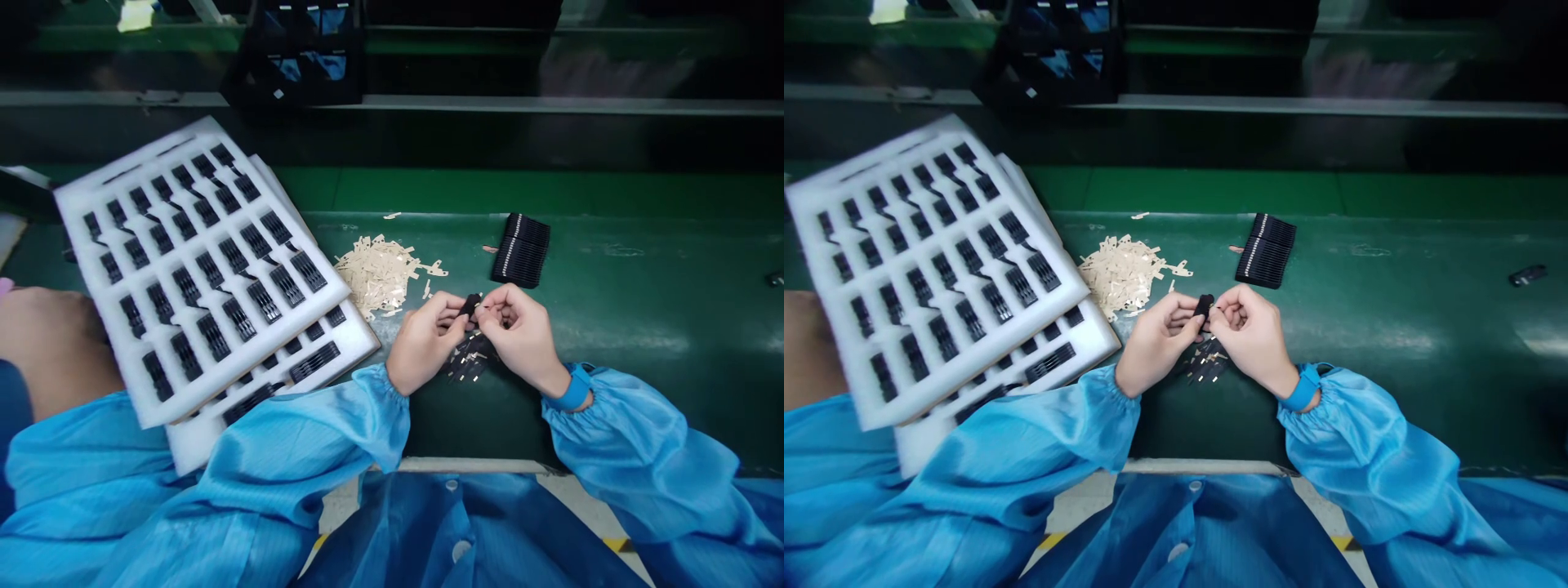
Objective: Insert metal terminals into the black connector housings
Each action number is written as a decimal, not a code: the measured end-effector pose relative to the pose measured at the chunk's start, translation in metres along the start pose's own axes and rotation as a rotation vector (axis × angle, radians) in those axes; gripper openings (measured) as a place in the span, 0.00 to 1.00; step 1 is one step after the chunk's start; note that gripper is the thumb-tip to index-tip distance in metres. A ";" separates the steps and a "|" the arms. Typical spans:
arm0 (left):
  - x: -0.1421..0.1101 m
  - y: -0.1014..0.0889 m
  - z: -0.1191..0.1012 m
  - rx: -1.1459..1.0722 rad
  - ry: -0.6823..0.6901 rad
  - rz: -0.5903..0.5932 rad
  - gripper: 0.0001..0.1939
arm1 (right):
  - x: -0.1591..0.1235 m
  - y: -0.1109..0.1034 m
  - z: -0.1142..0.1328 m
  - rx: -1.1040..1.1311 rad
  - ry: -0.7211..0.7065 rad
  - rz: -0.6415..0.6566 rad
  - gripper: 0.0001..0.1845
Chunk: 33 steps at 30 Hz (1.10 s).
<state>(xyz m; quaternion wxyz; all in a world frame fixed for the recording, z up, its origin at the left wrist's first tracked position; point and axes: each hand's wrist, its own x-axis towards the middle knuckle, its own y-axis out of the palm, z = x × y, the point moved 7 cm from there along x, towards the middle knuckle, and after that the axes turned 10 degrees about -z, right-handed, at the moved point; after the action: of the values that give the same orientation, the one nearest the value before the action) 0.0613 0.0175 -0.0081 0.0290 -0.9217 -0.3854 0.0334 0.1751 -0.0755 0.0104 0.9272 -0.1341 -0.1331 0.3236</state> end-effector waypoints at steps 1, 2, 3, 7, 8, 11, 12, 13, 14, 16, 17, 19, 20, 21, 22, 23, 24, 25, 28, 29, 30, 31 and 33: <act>0.000 -0.002 -0.002 0.051 0.044 -0.006 0.07 | 0.001 0.000 -0.002 0.025 0.023 0.005 0.04; -0.001 -0.003 -0.004 0.118 0.095 -0.015 0.08 | 0.001 0.000 -0.004 0.046 0.042 0.008 0.04; -0.002 -0.005 -0.006 0.193 0.150 -0.023 0.09 | 0.001 0.000 -0.006 0.061 0.058 0.009 0.05; -0.004 -0.007 -0.010 0.371 0.247 -0.025 0.11 | -0.001 -0.003 -0.004 -0.002 0.003 -0.036 0.06; -0.003 -0.007 -0.009 0.351 0.214 -0.015 0.11 | -0.001 -0.006 -0.002 -0.027 -0.033 -0.063 0.06; 0.000 -0.004 -0.002 0.137 0.023 0.035 0.09 | -0.002 -0.013 0.005 0.004 -0.113 -0.143 0.16; 0.001 -0.002 0.000 0.042 -0.046 0.054 0.09 | -0.002 -0.016 0.006 0.033 -0.122 -0.159 0.15; 0.002 0.000 0.001 -0.046 -0.107 0.070 0.08 | -0.001 -0.017 0.006 0.053 -0.122 -0.167 0.11; 0.002 0.002 0.002 -0.116 -0.155 0.082 0.08 | 0.000 -0.018 0.006 0.064 -0.116 -0.165 0.07; 0.002 0.004 0.001 -0.198 -0.211 0.093 0.08 | 0.002 -0.016 0.003 0.075 -0.089 -0.129 0.06; 0.002 0.004 0.001 -0.217 -0.222 0.095 0.08 | 0.002 -0.014 0.002 0.085 -0.074 -0.103 0.07; 0.002 0.004 0.000 -0.235 -0.233 0.092 0.08 | 0.001 -0.010 0.000 0.112 -0.049 -0.051 0.06; 0.003 0.004 0.000 -0.238 -0.232 0.090 0.08 | 0.001 -0.008 -0.001 0.121 -0.040 -0.032 0.05; 0.003 0.004 0.000 -0.239 -0.226 0.088 0.08 | 0.000 -0.007 -0.002 0.123 -0.032 -0.016 0.05; 0.002 0.004 0.000 -0.237 -0.218 0.089 0.08 | -0.001 -0.005 -0.002 0.123 -0.025 -0.006 0.06; 0.002 0.004 0.000 -0.233 -0.207 0.091 0.08 | -0.001 -0.005 -0.003 0.121 -0.018 0.000 0.06; 0.002 0.005 0.000 -0.227 -0.194 0.094 0.08 | -0.001 -0.004 -0.003 0.121 -0.011 0.002 0.06; 0.002 0.005 0.000 -0.219 -0.179 0.097 0.08 | -0.001 -0.004 -0.003 0.124 -0.005 0.003 0.06; 0.001 0.005 -0.001 -0.186 -0.131 0.103 0.09 | 0.000 -0.004 -0.003 0.151 0.018 0.005 0.06; 0.001 0.004 -0.001 -0.174 -0.115 0.106 0.09 | 0.001 -0.003 -0.002 0.160 0.027 0.008 0.07; 0.001 0.004 -0.002 -0.162 -0.103 0.109 0.09 | 0.002 -0.003 -0.002 0.171 0.038 0.014 0.07; 0.001 0.003 -0.002 -0.153 -0.097 0.112 0.10 | 0.002 -0.003 -0.002 0.185 0.051 0.024 0.08; 0.002 0.001 -0.003 -0.158 -0.108 0.125 0.10 | 0.004 -0.001 -0.002 0.232 0.087 0.057 0.10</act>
<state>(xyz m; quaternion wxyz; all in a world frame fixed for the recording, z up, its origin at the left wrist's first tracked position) 0.0638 0.0178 -0.0051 -0.0667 -0.9402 -0.3297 0.0541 0.1796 -0.0741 0.0099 0.9318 -0.0436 -0.0506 0.3568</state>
